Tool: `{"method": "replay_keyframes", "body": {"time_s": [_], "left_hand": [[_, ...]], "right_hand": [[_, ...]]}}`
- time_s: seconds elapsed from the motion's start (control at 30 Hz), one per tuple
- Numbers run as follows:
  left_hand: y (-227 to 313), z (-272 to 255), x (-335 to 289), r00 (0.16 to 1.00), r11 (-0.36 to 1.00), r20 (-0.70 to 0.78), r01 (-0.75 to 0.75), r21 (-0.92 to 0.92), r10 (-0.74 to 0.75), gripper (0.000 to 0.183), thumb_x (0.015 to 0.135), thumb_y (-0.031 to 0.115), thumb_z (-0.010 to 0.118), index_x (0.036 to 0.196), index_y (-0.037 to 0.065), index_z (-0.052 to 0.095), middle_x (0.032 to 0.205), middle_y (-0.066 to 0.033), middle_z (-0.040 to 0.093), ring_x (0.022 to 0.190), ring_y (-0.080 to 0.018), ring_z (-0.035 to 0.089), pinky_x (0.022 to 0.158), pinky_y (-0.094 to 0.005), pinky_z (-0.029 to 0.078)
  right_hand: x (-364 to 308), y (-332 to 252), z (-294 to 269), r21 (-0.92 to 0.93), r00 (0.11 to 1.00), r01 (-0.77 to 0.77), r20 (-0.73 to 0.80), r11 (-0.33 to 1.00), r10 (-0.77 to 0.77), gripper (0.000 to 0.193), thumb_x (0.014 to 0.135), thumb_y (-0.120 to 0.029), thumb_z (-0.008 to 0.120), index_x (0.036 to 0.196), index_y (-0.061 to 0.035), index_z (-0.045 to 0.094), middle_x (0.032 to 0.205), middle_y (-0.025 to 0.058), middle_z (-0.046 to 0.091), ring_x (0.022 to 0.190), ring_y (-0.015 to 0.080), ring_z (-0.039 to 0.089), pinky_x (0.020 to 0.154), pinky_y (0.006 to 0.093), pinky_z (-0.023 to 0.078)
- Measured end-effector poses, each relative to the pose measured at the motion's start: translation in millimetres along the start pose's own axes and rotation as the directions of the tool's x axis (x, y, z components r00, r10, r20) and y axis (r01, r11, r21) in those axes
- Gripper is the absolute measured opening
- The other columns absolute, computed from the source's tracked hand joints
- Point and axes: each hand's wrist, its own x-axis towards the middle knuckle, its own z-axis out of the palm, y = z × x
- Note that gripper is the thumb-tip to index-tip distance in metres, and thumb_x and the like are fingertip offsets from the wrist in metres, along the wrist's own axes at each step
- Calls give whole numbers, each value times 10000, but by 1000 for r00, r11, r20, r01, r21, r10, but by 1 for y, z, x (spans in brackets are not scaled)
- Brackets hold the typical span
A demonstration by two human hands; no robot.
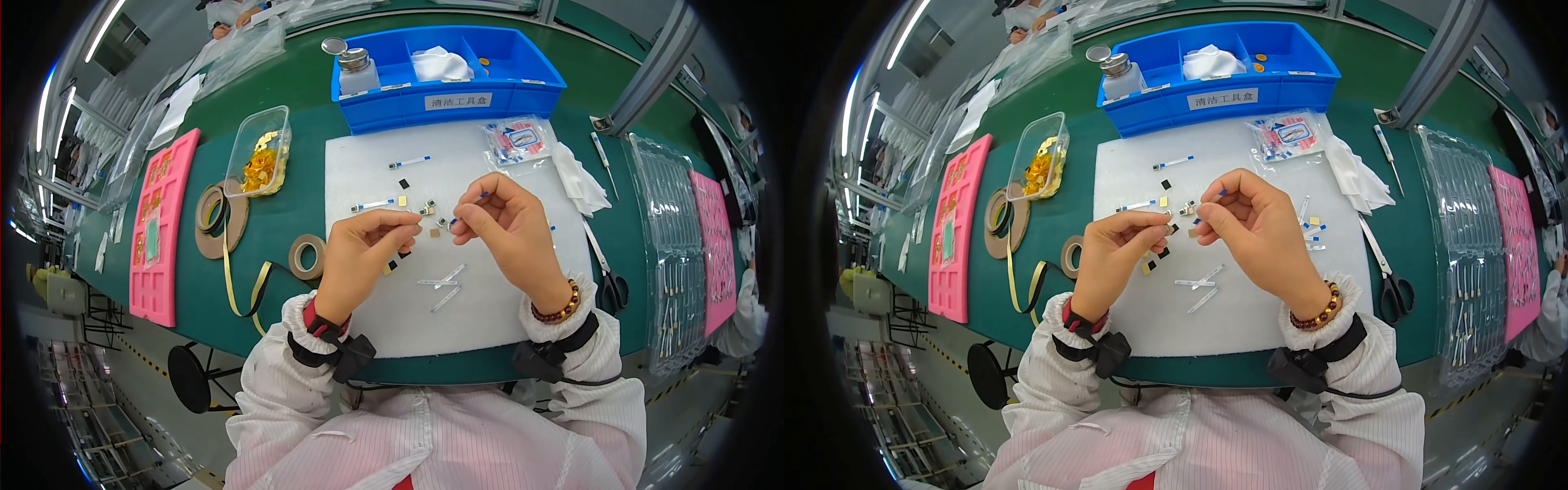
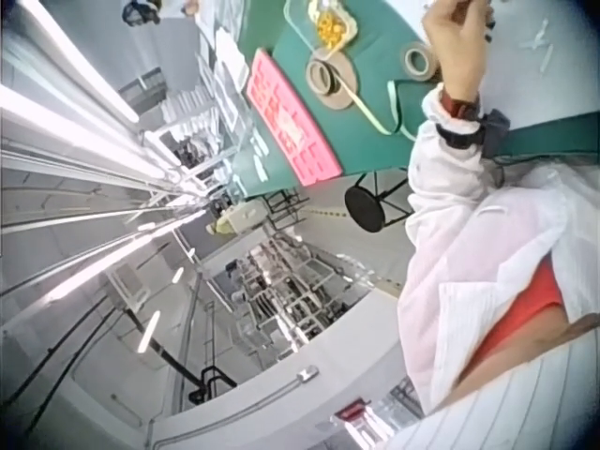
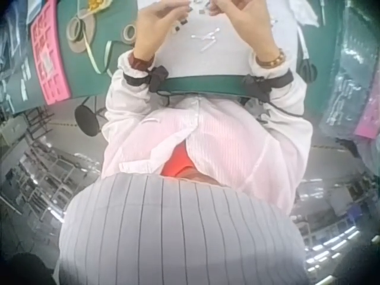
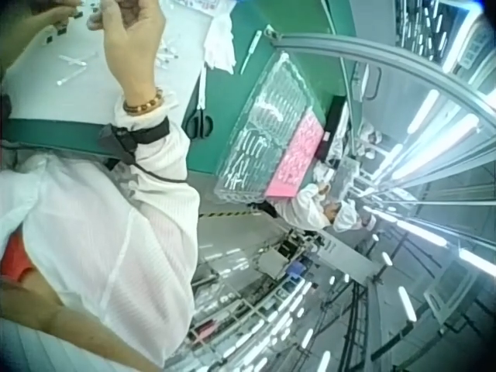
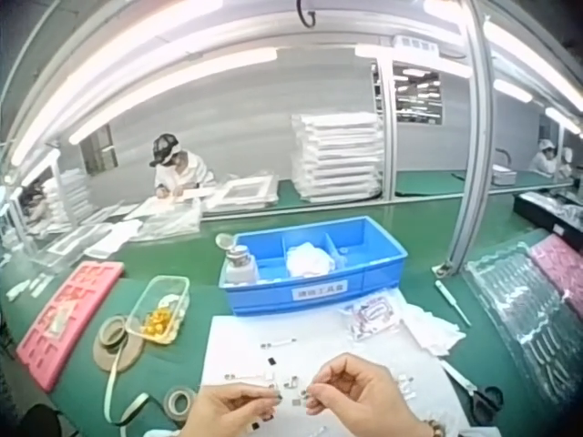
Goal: The person assembles electronic components by hand, picking up a camera module and a ribbon cable, aligning them, and pressing them together. After repeating this process for several units, the person wipes a component with a cloth and hands a pair of scissors to another person.
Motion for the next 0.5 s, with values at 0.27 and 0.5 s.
{"method": "replay_keyframes", "body": {"time_s": [0.27,0.5], "left_hand": [[1,11,-4,999,994,-17,42,-98,-44,173,931,1,675,1093,-59,692,974,-120,738,849,-159,715,786,-281,593],[1,13,-8,999,993,3,44,-108,-44,173,931,4,676,1089,-63,696,946,-127,741,824,-164,723,763,-275,597]], "right_hand": [[-4,5,7,69,996,-86,29,994,84,151,930,11,631,1062,27,558,930,96,667,859,174,729,747,262,616],[-5,14,11,-37,995,-100,-12,994,100,172,891,7,670,1058,42,643,913,88,690,835,141,720,748,236,590]]}}
